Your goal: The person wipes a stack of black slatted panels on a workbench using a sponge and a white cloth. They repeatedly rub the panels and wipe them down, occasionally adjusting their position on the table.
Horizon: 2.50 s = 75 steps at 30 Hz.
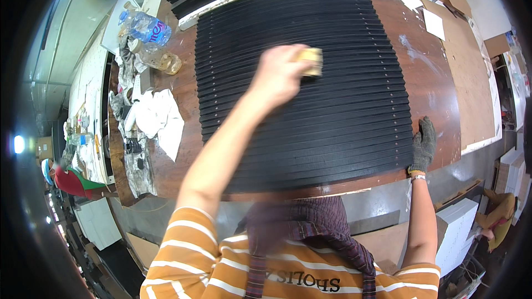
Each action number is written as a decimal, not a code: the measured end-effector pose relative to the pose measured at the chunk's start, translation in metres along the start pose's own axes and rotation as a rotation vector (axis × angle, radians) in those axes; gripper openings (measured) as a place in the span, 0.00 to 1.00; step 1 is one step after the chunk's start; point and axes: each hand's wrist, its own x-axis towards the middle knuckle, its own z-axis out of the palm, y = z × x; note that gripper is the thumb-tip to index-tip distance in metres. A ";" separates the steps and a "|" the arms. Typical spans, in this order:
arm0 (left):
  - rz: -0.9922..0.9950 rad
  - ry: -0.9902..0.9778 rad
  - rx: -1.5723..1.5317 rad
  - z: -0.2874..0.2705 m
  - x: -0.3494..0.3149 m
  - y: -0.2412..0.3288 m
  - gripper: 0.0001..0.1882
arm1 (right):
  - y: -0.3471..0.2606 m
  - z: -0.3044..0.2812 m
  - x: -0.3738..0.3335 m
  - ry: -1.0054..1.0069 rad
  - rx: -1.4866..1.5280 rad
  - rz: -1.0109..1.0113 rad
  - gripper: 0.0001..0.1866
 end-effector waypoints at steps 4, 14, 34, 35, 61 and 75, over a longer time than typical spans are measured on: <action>0.164 -0.063 -0.045 0.036 0.009 0.024 0.16 | 0.000 0.001 0.000 0.009 -0.002 0.017 0.24; -0.677 -0.188 0.351 -0.166 -0.198 -0.097 0.20 | 0.005 0.008 0.002 0.041 0.093 0.023 0.24; -0.152 -0.308 0.186 -0.134 -0.173 -0.081 0.15 | 0.006 0.006 0.002 0.043 0.101 0.026 0.24; -0.299 -0.286 0.254 -0.141 -0.173 -0.090 0.16 | 0.006 0.005 0.003 0.030 0.093 0.040 0.24; -0.264 -0.285 0.029 -0.095 -0.061 -0.118 0.21 | -0.014 -0.004 0.002 0.012 0.148 0.060 0.22; -0.667 -0.167 0.538 -0.125 -0.089 -0.179 0.12 | -0.016 -0.007 0.003 -0.012 0.233 0.139 0.23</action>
